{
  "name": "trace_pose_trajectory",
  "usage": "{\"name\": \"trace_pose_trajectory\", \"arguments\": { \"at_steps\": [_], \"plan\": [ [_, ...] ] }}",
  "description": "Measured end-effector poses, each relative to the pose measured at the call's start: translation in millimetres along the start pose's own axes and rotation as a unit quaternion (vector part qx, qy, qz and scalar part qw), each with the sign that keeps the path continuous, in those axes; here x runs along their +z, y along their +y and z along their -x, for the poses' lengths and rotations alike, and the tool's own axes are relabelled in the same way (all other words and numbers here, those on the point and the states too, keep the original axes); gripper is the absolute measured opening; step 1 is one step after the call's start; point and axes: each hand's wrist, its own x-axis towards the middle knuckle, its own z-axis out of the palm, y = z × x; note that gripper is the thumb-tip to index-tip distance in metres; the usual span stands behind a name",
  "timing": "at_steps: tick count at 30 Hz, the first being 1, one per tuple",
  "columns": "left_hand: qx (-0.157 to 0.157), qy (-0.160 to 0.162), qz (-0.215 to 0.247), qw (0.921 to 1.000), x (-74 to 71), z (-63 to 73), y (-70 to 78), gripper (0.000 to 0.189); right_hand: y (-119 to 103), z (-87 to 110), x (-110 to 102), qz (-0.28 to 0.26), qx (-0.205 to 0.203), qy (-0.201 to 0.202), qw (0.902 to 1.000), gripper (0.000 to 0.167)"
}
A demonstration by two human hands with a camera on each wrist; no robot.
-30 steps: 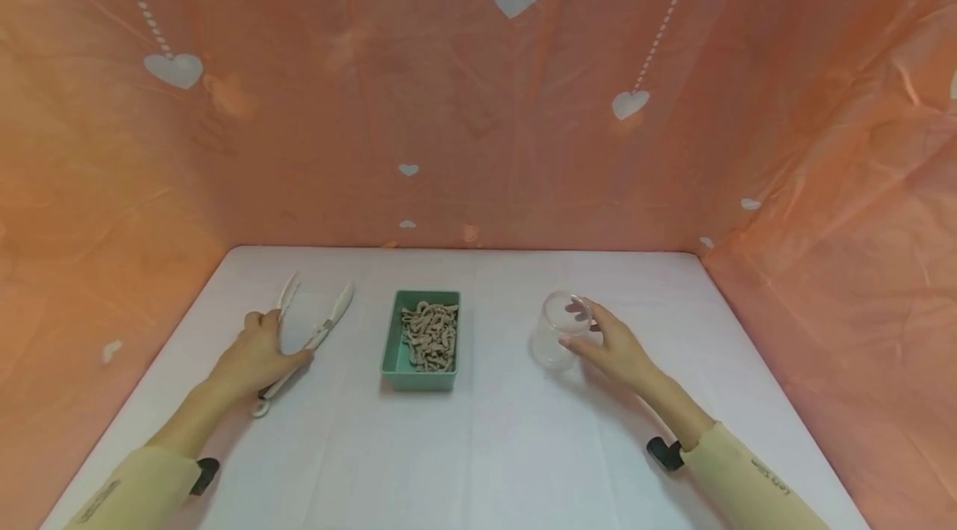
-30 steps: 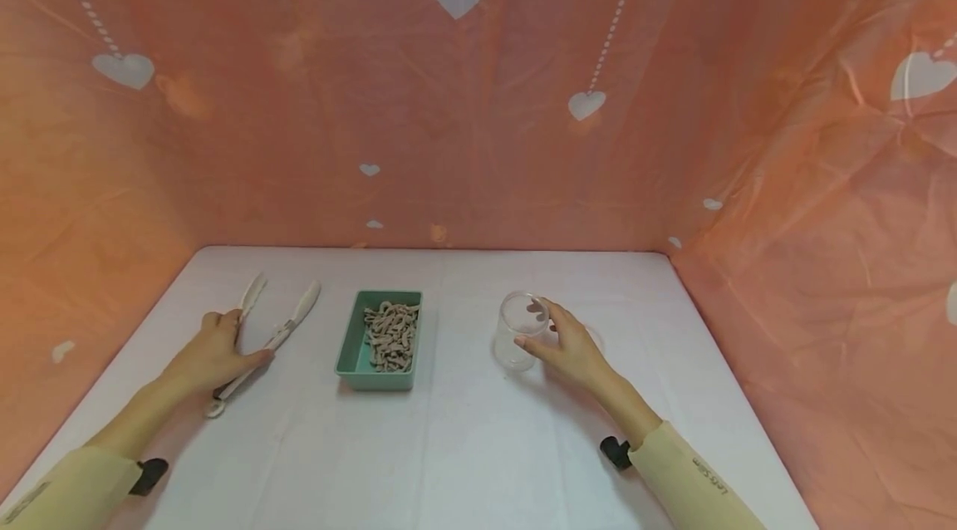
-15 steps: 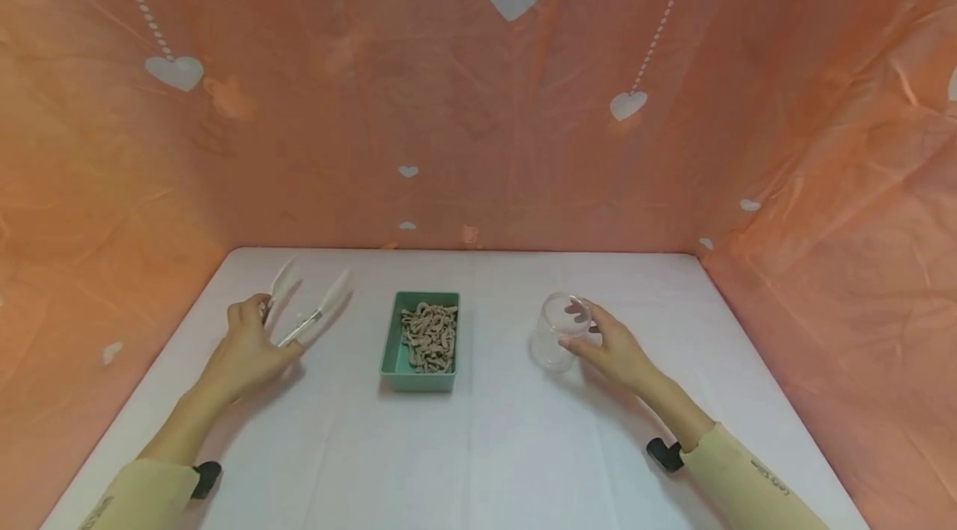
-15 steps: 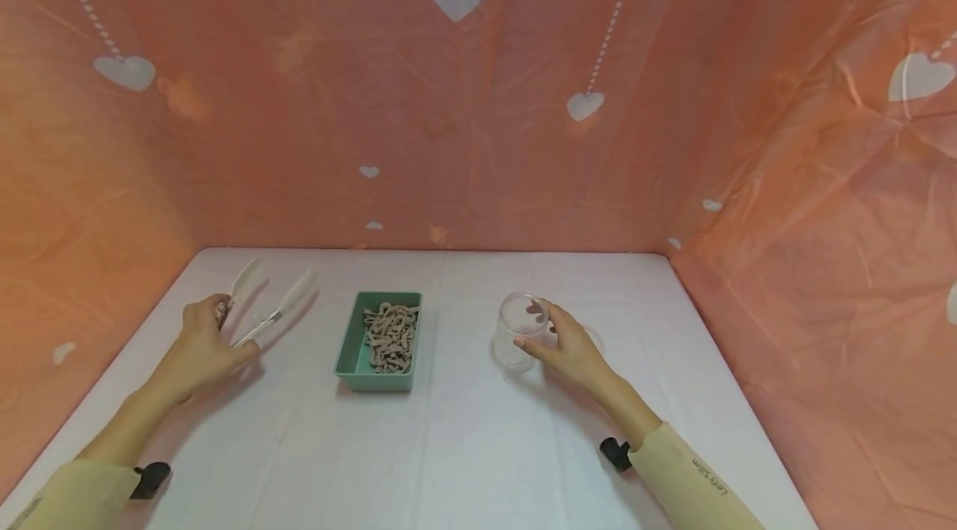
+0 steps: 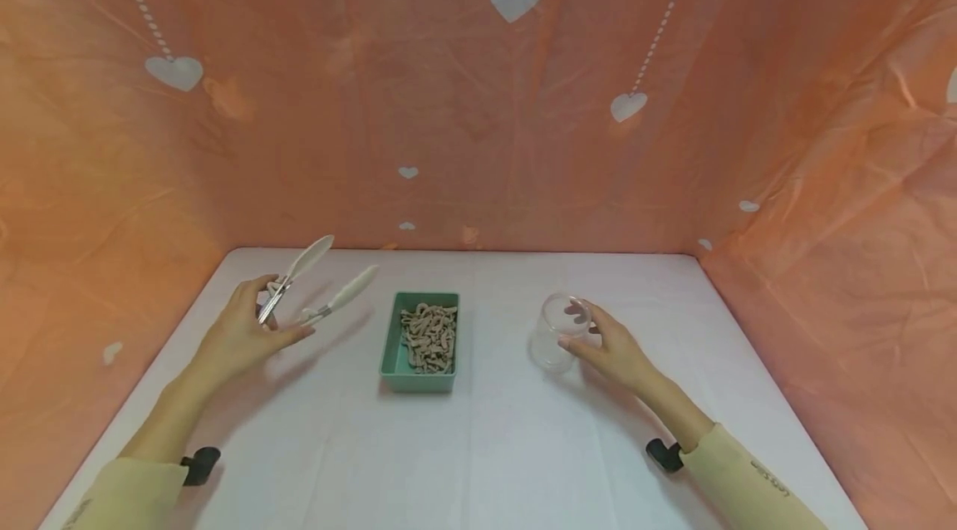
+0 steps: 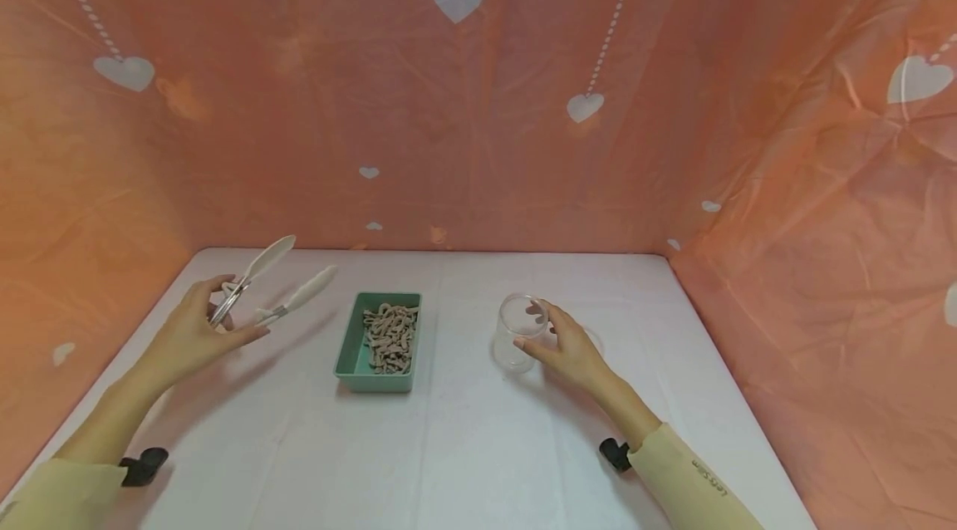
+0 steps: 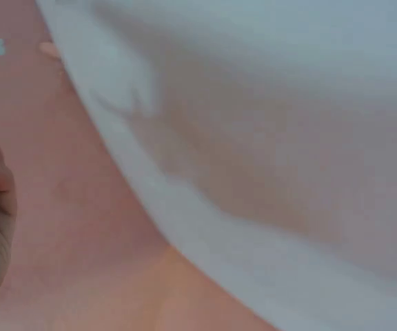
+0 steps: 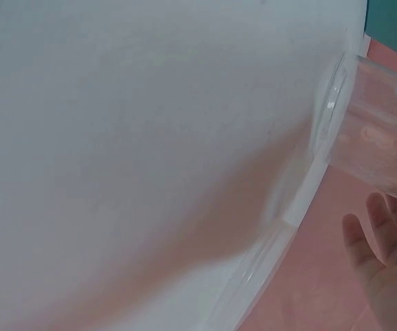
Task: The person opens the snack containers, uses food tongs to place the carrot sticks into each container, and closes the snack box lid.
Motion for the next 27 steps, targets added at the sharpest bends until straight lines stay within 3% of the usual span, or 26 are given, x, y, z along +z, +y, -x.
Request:
{"name": "trace_pose_trajectory", "arguments": {
  "at_steps": [9,18,27],
  "plan": [
    [0.053,-0.032,-0.025,0.9978,-14.8,-3.4,26.0,0.089,1,0.9,0,0.002,-0.003,0.001,1.0000,0.066],
    [0.146,-0.094,0.024,0.9845,-4.0,-9.8,48.4,0.079,1,1.0,0,-0.006,-0.014,0.001,0.9999,0.064],
    [0.192,-0.130,-0.001,0.9727,2.1,-19.4,61.5,0.074,-5,-1.4,4,-0.040,-0.015,-0.015,0.9990,0.063]
  ]
}}
